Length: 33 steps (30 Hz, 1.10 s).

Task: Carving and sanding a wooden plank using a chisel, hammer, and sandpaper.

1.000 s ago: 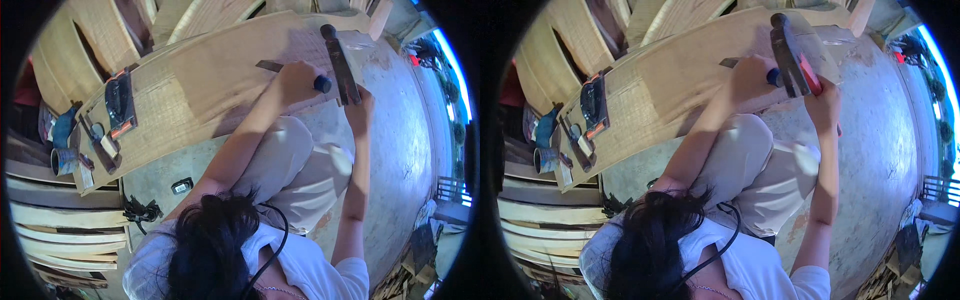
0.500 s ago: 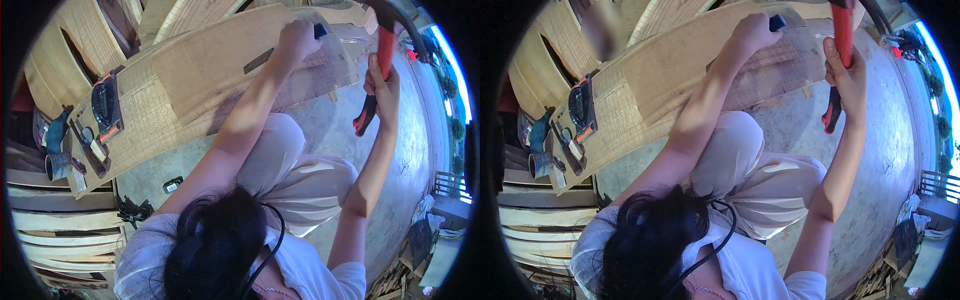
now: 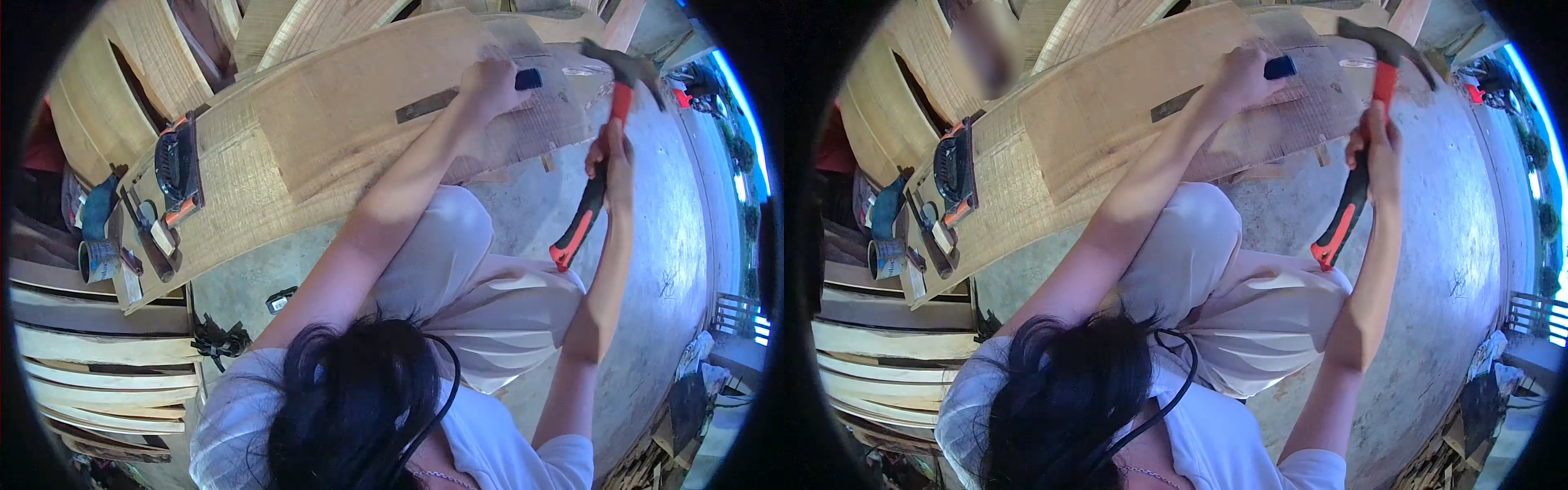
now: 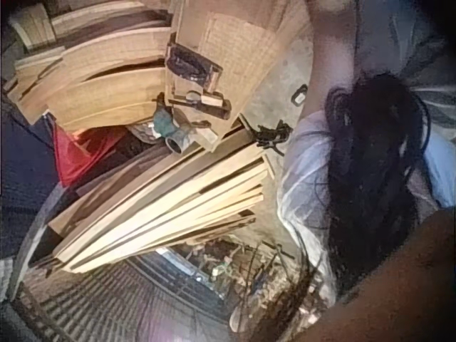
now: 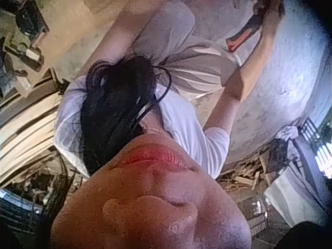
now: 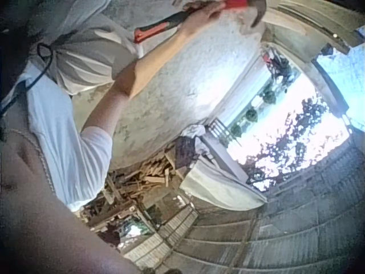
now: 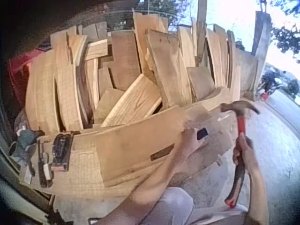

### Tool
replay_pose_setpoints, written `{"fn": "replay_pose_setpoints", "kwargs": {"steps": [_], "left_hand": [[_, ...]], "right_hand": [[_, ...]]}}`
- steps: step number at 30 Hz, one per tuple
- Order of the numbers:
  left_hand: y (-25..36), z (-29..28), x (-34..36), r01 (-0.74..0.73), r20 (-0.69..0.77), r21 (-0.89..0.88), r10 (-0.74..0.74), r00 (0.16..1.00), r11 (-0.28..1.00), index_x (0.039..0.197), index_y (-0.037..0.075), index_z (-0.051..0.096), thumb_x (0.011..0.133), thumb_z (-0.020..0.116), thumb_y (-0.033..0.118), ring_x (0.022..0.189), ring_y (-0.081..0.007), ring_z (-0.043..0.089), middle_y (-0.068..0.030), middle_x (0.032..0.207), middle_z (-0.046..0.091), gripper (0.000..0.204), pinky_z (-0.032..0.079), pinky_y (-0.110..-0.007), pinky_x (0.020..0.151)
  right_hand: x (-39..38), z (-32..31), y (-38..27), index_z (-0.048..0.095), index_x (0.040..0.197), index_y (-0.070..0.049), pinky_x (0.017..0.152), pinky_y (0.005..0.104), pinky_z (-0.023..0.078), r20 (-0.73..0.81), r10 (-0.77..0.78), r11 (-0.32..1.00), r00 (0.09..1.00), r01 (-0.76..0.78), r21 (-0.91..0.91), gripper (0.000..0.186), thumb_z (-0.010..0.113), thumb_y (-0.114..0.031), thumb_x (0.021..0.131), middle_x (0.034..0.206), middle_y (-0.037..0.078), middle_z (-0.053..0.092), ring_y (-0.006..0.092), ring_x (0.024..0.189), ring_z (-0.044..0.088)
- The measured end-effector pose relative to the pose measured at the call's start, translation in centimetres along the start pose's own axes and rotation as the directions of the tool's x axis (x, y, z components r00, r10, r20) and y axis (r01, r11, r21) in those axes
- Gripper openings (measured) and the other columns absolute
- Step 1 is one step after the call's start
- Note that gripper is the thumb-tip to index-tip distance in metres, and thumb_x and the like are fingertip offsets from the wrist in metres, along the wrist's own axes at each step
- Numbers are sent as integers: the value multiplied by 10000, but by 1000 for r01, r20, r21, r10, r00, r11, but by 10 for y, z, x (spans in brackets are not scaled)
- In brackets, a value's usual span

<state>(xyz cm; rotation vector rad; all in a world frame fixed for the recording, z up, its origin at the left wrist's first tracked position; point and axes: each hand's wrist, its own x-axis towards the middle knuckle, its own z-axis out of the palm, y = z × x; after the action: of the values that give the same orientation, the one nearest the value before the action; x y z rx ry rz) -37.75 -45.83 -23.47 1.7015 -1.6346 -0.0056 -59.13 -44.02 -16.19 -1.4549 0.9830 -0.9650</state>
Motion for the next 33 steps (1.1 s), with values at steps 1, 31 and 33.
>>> {"fn": "replay_pose_setpoints", "kwargs": {"steps": [1, 31, 33], "left_hand": [[-3, -1, 0, 5, -29, -8, -5, 1000, 1000, 812, 63, 657, 644, 673, 359, 677, -297, 625, -154, 738, 631, 341, 504, -401, 645], [-43, -46, -27, 171, 54, -28, -170, 984, 985, 809, 50, 652, 663, 647, 260, 726, -323, 610, -181, 755, 621, 256, 492, -396, 677], [-31, -51, -26, 161, 67, -7, -160, 985, 987, 806, 51, 651, 668, 641, 256, 725, -324, 610, -185, 754, 619, 247, 489, -402, 672]], "right_hand": [[0, 7, 3, 452, 793, -84, 337, 217, 293, 46, 56, 998, 997, -56, -13, 372, 455, -447, 874, 518, -21, 376, 89, 360, 368], [3, 11, -2, 446, 765, -105, 324, 203, 275, 103, 177, 983, 979, -170, -67, 363, 454, -451, 873, 510, -30, 372, 65, 355, 356], [6, 8, -10, 442, 734, -100, 330, 215, 287, 40, 102, 985, 994, -106, 135, 380, 455, -453, 873, 505, -30, 387, 68, 357, 367]]}}
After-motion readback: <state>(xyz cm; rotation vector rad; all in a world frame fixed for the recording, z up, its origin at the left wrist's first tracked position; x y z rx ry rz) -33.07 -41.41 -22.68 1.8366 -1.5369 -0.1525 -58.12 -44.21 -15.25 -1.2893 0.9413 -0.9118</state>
